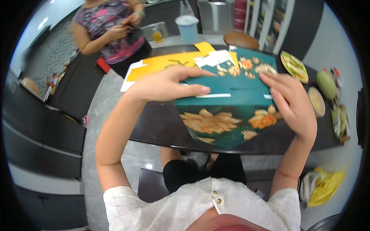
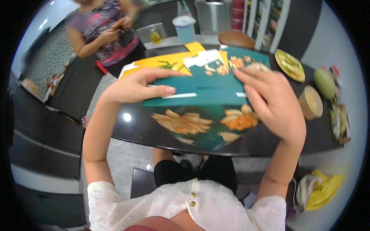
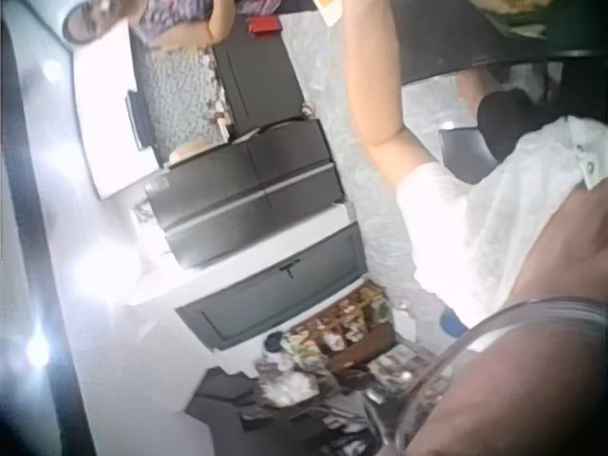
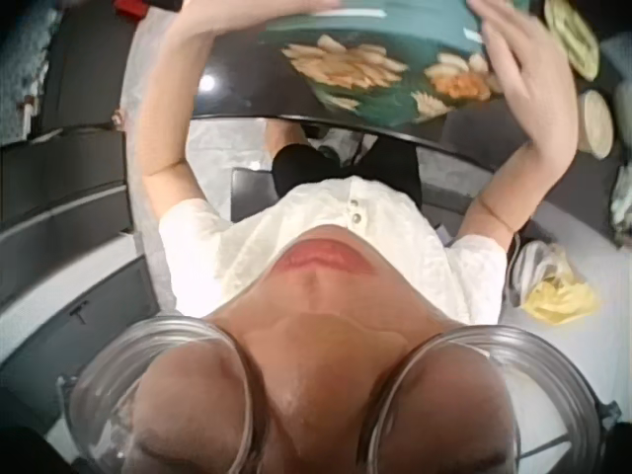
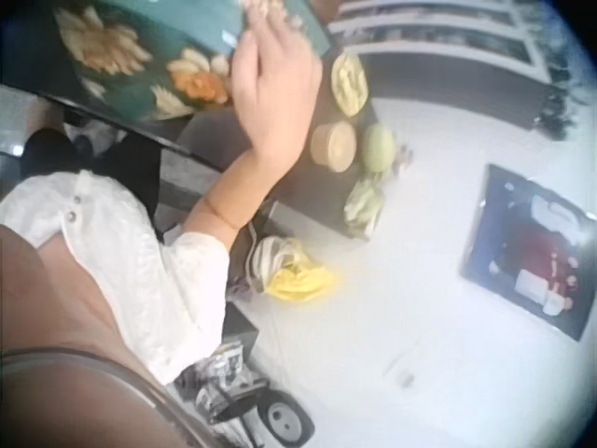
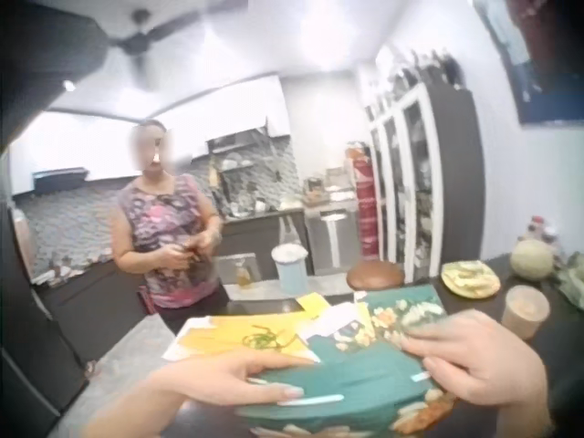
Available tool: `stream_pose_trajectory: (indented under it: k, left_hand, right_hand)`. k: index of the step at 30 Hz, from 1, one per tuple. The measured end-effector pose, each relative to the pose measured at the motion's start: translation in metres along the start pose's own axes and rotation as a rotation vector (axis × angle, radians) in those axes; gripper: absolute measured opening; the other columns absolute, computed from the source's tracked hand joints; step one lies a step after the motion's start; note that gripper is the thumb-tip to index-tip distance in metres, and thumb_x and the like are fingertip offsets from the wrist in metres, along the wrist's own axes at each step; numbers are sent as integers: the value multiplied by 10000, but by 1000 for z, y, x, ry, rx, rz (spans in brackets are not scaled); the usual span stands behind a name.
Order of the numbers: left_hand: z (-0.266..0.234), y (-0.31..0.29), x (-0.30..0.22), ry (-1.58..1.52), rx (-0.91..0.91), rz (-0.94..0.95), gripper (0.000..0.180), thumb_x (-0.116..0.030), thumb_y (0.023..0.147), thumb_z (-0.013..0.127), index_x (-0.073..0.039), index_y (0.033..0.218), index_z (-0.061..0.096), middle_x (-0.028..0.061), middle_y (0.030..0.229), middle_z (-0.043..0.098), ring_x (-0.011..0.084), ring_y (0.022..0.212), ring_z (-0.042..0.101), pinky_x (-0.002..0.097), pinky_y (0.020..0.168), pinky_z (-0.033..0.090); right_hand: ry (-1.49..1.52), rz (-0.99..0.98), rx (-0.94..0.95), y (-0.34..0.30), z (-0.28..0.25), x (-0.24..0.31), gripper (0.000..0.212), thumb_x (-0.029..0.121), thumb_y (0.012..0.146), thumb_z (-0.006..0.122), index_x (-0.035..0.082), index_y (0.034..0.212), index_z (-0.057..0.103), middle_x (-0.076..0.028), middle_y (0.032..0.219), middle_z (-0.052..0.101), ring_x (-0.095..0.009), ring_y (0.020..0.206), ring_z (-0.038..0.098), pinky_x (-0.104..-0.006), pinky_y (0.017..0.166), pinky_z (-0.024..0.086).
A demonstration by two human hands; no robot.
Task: The person assembles decorative paper bags by hand, folding the pre-cut paper templates and threading green cord through the holes to create handles.
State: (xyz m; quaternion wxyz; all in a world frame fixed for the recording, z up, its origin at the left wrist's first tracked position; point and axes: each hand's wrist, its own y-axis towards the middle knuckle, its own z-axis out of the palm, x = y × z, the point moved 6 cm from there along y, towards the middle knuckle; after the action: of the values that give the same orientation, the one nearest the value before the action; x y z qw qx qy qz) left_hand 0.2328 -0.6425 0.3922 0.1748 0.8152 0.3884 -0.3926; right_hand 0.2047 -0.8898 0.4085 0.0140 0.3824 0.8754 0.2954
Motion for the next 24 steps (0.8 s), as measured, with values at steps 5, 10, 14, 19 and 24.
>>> stream_pose_trajectory:
  k: [5,10,14,19,24]
  left_hand:
    - [-1,7,14,-109,-41,-91,475,-357,901,653,-117,1307,601,94,1212,634,151,1109,552,293,990,403]
    - [4,3,11,-182,-50,-43,456,-345,893,671,-133,1293,619,92,1242,623,157,1124,554,292,998,402]
    - [-2,7,3,-60,26,-75,503,-397,914,633,-121,1331,580,97,1266,612,155,1151,544,296,1007,396]
    - [14,31,-5,229,196,-21,594,-496,966,499,-120,1425,464,136,1356,545,212,1228,508,328,1049,365]
    - [21,29,-9,155,278,37,632,-486,968,502,-138,1480,372,146,1441,454,241,1342,403,338,1104,300]
  right_hand:
    - [20,-40,-43,6,-3,9,328,113,899,514,31,1183,655,-154,1157,641,-310,1021,577,-390,930,400]
    - [41,-13,-59,5,1,4,331,114,892,495,33,1161,670,-143,1115,650,-296,982,584,-374,881,400]
    - [88,-11,-69,6,2,2,331,119,877,507,29,1148,674,-138,1092,663,-288,969,596,-377,872,402]
    - [198,-69,-53,11,-1,-6,309,106,854,532,19,1102,694,-148,1027,685,-288,914,622,-376,836,442]
    - [289,-116,-72,15,2,-18,262,119,849,599,31,1067,714,-149,1018,700,-297,928,645,-362,834,473]
